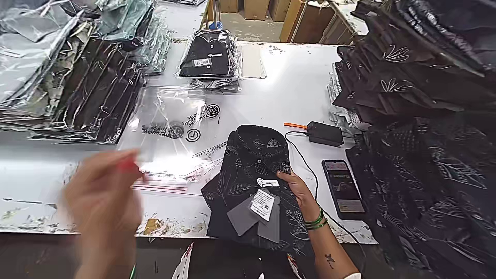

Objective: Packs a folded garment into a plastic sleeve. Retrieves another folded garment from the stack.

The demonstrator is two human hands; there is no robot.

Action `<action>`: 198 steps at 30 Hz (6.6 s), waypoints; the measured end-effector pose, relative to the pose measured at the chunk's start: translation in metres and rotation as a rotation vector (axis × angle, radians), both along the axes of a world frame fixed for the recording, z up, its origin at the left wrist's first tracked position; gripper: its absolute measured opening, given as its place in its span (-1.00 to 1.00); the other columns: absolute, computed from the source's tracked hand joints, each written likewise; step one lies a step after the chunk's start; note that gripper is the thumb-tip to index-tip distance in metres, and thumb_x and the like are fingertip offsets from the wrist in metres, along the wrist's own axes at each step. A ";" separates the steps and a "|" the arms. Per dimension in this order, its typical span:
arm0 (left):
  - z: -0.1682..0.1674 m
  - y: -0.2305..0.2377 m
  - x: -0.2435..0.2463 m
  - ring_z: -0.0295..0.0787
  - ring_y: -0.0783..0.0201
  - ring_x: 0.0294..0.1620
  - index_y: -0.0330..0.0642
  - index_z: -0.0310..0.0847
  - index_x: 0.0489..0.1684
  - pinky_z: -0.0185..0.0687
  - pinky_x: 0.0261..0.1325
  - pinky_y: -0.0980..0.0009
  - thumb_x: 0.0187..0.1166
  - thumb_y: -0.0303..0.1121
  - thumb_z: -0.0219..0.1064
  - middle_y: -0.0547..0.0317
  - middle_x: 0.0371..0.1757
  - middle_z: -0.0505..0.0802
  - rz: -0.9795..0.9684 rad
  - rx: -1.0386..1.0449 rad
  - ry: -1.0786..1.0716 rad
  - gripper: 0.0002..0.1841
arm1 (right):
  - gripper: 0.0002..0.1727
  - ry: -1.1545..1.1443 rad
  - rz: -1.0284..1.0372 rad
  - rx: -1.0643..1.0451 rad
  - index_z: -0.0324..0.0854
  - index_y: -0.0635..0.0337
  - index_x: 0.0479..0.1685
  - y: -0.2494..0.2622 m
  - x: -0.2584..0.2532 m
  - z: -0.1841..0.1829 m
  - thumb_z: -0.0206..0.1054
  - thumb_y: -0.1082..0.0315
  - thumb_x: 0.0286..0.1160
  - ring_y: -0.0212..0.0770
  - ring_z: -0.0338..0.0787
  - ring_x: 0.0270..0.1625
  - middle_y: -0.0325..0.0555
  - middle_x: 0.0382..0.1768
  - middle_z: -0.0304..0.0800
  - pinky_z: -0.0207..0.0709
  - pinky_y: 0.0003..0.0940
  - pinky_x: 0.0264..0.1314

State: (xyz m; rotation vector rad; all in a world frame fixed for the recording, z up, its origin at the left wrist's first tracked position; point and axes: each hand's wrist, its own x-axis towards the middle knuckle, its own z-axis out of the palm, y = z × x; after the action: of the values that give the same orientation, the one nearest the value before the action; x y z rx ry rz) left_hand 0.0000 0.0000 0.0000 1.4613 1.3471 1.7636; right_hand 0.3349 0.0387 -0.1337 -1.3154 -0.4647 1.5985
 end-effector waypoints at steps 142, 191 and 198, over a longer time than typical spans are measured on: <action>-0.173 -0.099 0.038 0.62 0.15 0.11 -0.33 0.50 -0.64 0.51 0.21 0.41 0.55 -0.17 0.30 -0.31 0.02 0.66 0.212 -0.221 0.497 -0.59 | -0.89 -1.204 0.143 0.778 0.72 0.40 -0.41 -0.094 -0.016 -0.043 0.30 0.55 0.21 -0.23 0.77 -0.42 0.05 -0.42 0.74 0.67 -0.47 -0.32; -0.150 -0.066 0.076 0.84 -0.13 0.27 -0.11 0.68 0.47 0.66 0.20 -0.25 0.79 -0.20 0.08 0.00 0.44 0.79 -0.980 -0.429 0.745 -0.58 | -0.63 -0.045 -0.327 0.189 0.36 0.44 0.36 -0.037 -0.091 0.005 0.22 0.61 0.60 -0.41 0.72 0.05 -0.01 0.05 0.68 0.64 -0.47 0.15; -0.129 -0.082 0.044 0.72 0.24 0.41 -0.16 0.74 0.35 0.46 0.57 0.23 0.84 -0.11 0.05 0.07 0.30 0.87 -1.110 -0.288 0.409 -0.56 | -0.53 -1.248 0.007 1.075 0.77 0.17 0.30 -0.031 -0.069 0.023 0.28 0.53 0.36 0.20 0.67 0.44 0.34 0.40 0.66 0.50 0.01 0.51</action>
State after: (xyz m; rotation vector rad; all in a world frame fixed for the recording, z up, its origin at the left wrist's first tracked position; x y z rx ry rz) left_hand 0.0442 -0.0825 -0.1295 1.8922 0.6223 0.5645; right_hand 0.2660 0.0078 -0.1106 -1.2159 -1.7491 0.1365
